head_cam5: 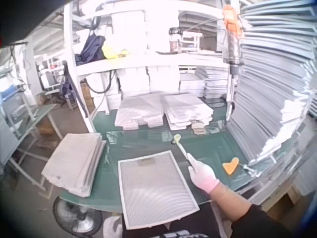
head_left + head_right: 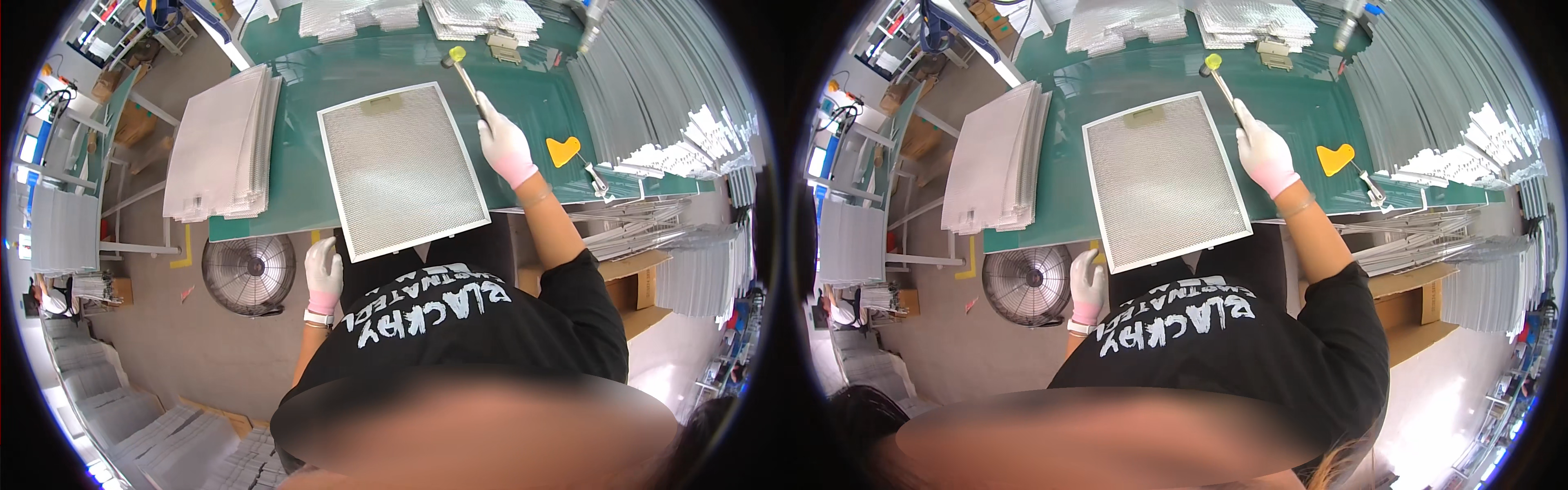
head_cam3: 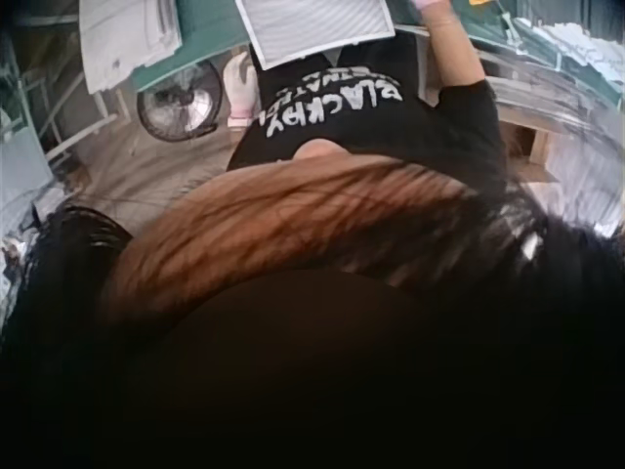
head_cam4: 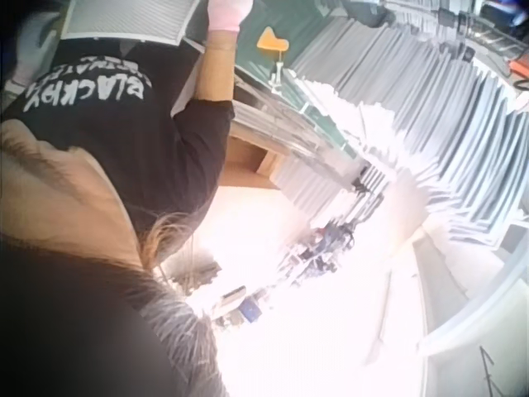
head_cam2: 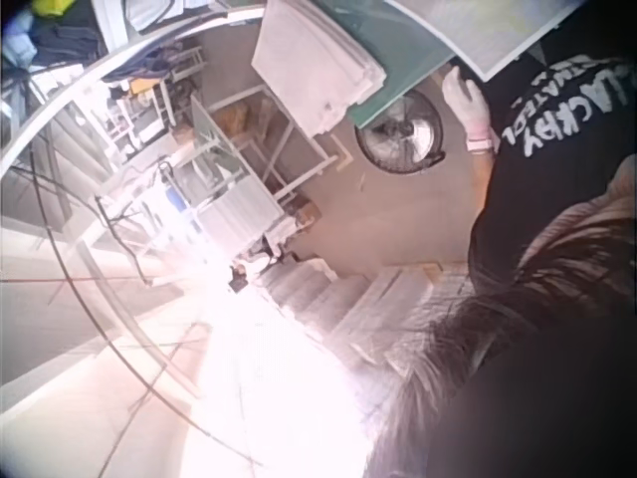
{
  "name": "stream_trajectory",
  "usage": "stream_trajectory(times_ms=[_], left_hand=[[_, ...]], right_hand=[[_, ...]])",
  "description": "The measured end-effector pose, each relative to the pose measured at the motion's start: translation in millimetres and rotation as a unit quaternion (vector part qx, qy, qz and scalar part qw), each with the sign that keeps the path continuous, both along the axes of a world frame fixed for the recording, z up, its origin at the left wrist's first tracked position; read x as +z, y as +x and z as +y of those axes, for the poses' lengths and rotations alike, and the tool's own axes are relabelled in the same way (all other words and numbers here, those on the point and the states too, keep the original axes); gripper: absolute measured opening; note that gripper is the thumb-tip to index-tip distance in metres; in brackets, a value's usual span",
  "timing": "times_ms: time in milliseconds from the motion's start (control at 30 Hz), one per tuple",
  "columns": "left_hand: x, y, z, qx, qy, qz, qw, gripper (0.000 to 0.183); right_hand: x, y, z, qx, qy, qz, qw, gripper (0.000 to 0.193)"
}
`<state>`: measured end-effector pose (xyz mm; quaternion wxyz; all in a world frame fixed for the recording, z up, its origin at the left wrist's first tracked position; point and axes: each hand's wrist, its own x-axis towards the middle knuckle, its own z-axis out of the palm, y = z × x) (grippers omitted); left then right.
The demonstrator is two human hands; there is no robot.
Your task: Assembling and securing metal mesh filters using a rubber mallet and electric screwdriver.
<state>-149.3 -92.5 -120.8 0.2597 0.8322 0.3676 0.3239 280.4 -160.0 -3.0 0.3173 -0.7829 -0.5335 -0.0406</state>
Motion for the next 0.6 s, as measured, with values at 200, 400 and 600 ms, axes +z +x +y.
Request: stream_trajectory(times_ms=[200,400,600], left_hand=[[42.4,23.4,-12.6,-0.055,0.196,0.079,0.976,0.076],[56.4,57.5,8.7,-0.105,0.235,0.133,0.957,0.071],[67.4,98.7,18.0,-0.149,0.189,0.140,0.961,0.076]], right_hand=[[28.9,-11.5,-100.0,0.049,0.061,0.011,0.997,0.052],[16.1,-37.9,-209.5,0.089,0.021,0.037,0.995,0.052],[1.8,-54.6,-225.1,0.036,-0.151,0.056,0.986,0.053]])
